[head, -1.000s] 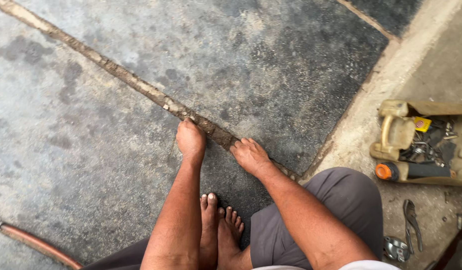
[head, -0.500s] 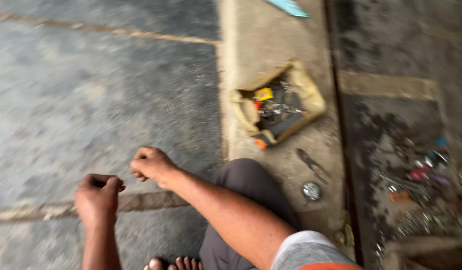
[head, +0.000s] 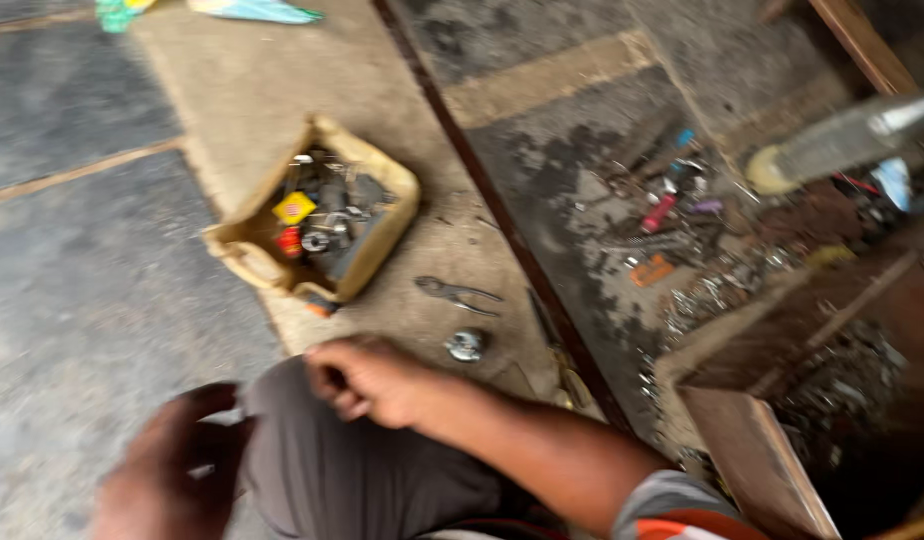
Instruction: The person sits on the floor and disassembles a small metal lock using pliers and a screwdriver. They remove the lock's internal components, manipulate small metal parts, and attempt to reassemble the lock.
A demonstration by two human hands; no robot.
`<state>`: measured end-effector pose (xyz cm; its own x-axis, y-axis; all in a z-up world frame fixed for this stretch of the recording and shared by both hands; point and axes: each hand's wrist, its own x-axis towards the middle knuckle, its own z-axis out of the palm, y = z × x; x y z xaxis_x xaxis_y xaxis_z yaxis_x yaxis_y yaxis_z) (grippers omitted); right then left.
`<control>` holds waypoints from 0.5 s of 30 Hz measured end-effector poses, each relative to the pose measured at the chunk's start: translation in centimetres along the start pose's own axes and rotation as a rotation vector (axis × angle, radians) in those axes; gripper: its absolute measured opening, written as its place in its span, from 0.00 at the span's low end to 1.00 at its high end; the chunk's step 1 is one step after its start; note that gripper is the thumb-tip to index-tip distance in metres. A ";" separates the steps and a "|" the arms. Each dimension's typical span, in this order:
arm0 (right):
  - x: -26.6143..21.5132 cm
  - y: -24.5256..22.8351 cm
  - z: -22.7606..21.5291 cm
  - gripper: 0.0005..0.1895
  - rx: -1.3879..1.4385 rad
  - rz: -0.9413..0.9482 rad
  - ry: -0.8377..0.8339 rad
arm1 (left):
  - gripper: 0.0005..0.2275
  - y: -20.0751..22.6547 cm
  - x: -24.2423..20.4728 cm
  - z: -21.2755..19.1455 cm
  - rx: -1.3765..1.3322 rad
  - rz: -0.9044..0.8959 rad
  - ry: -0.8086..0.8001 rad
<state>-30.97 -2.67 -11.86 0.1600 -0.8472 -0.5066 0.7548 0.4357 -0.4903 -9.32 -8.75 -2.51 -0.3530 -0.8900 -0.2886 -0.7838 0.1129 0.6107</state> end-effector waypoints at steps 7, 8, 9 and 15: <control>-10.7 -8.1 -26.9 0.15 -1.355 0.026 1.009 | 0.14 -3.4 -0.2 0.6 -0.184 -0.143 0.094; -11.6 -8.9 -30.1 0.13 -1.594 -0.291 1.015 | 0.14 -3.4 -0.2 0.8 -0.162 -0.164 0.087; -13.0 -8.9 -32.7 0.11 -1.605 -0.273 1.111 | 0.14 -3.5 -0.2 0.9 -0.141 -0.181 0.082; -14.6 -6.3 -36.4 0.10 -1.805 -0.554 1.079 | 0.13 -4.8 -2.4 -1.2 -0.055 -0.255 0.053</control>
<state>-61.22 17.98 -27.19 -0.6124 -0.7835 0.1055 -0.7678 0.5577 -0.3153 -4.11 -7.65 -3.82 -0.1195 -0.9085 -0.4005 -0.8147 -0.1408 0.5625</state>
